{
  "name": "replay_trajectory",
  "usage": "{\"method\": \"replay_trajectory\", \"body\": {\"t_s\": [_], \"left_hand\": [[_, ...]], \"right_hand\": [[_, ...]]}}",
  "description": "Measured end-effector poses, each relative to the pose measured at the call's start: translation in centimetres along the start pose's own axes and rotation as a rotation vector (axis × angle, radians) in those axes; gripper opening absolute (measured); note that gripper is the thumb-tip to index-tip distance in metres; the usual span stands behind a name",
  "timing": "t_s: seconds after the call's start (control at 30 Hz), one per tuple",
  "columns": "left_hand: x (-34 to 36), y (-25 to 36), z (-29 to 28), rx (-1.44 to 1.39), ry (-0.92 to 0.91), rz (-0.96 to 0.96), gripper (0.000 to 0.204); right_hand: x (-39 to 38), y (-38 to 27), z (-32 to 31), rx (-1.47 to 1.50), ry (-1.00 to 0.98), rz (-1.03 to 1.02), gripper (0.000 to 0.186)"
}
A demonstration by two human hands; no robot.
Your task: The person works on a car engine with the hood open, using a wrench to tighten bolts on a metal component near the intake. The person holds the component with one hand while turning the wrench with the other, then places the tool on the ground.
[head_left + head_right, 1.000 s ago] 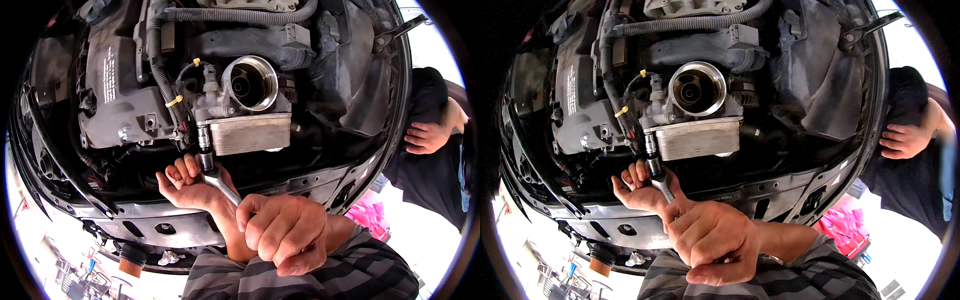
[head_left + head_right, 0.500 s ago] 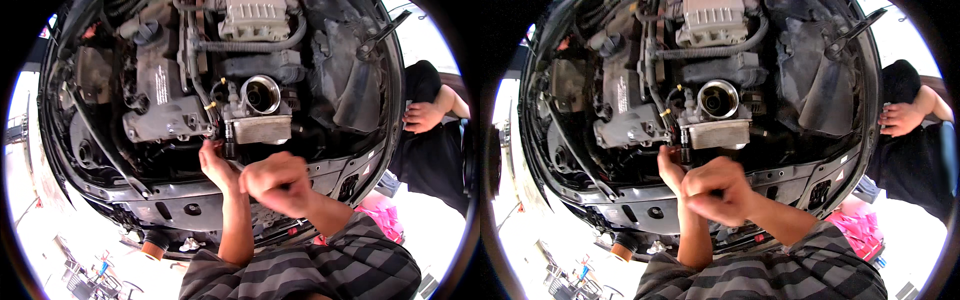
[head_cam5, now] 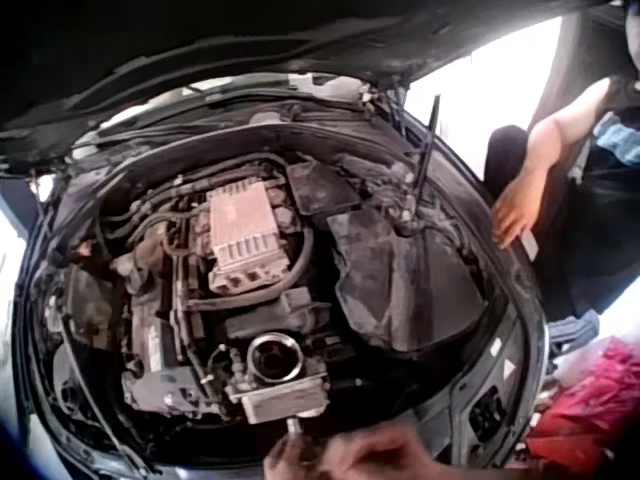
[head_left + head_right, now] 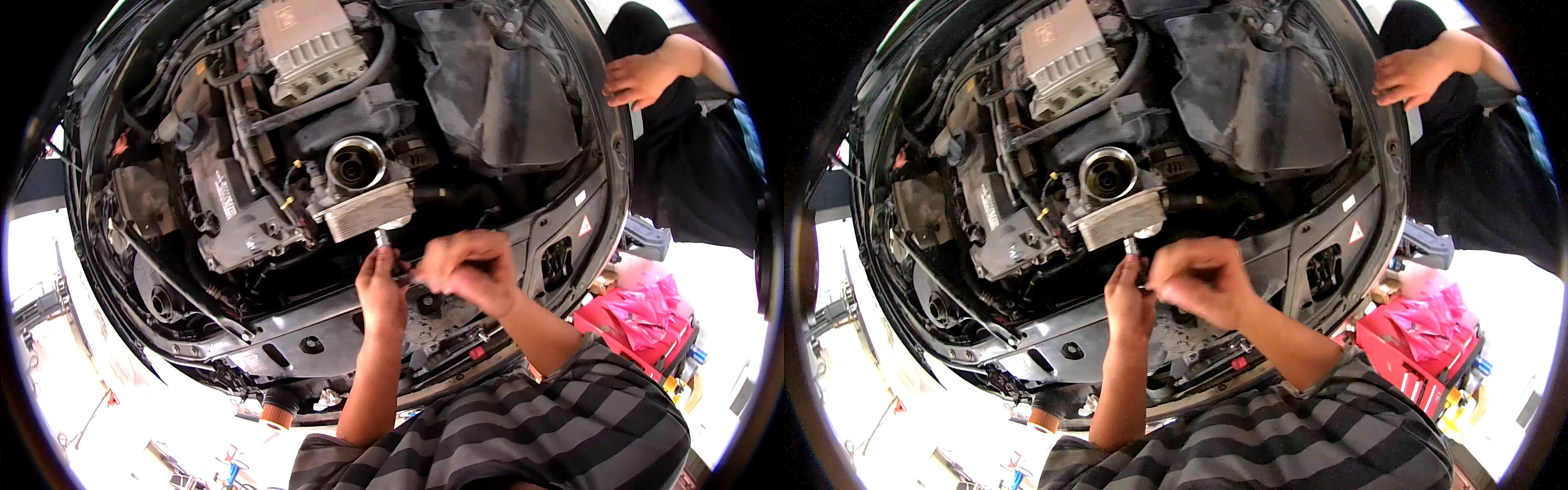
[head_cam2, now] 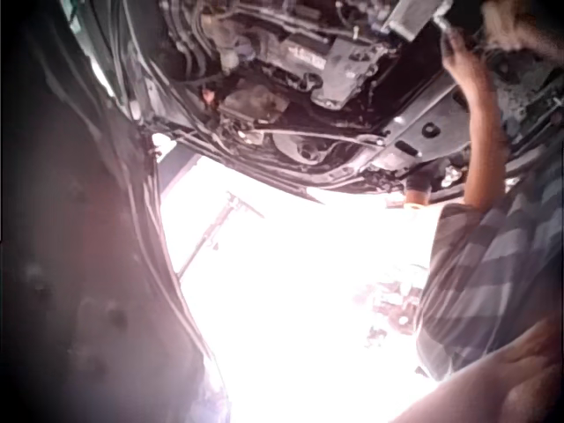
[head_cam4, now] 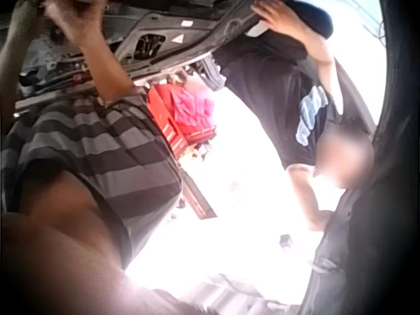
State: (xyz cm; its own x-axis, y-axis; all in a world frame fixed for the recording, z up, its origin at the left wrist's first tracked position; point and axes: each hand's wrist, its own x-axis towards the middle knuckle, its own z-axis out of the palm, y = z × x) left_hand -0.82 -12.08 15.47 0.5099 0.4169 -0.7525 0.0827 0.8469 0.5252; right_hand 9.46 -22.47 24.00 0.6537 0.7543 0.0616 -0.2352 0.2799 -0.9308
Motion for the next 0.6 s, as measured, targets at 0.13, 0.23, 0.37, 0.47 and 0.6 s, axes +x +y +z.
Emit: {"method": "replay_trajectory", "body": {"t_s": [0.13,0.23,0.37,0.47,0.6], "left_hand": [[1.2,-2.1,3.6,0.069,-0.13,-0.161,0.023],[1.9,-1.9,5.7,0.076,-0.123,-0.325,0.023],[3.0,-1.4,8.1,0.182,-0.173,-0.428,0.023],[5.7,-2.6,7.3,0.076,-0.084,-0.408,0.021],[6.7,-3.9,7.4,-0.099,0.092,-0.315,0.018]], "right_hand": [[-1.8,-1.9,-3.6,0.283,0.723,0.096,0.033],[-1.7,-1.5,-6.8,0.457,0.867,0.085,0.03],[-0.7,-1.3,-9.3,0.48,0.917,0.067,0.028],[1.0,0.5,-9.2,0.523,1.013,0.028,0.026],[2.4,1.6,-9.3,0.58,1.081,0.002,0.032]]}}
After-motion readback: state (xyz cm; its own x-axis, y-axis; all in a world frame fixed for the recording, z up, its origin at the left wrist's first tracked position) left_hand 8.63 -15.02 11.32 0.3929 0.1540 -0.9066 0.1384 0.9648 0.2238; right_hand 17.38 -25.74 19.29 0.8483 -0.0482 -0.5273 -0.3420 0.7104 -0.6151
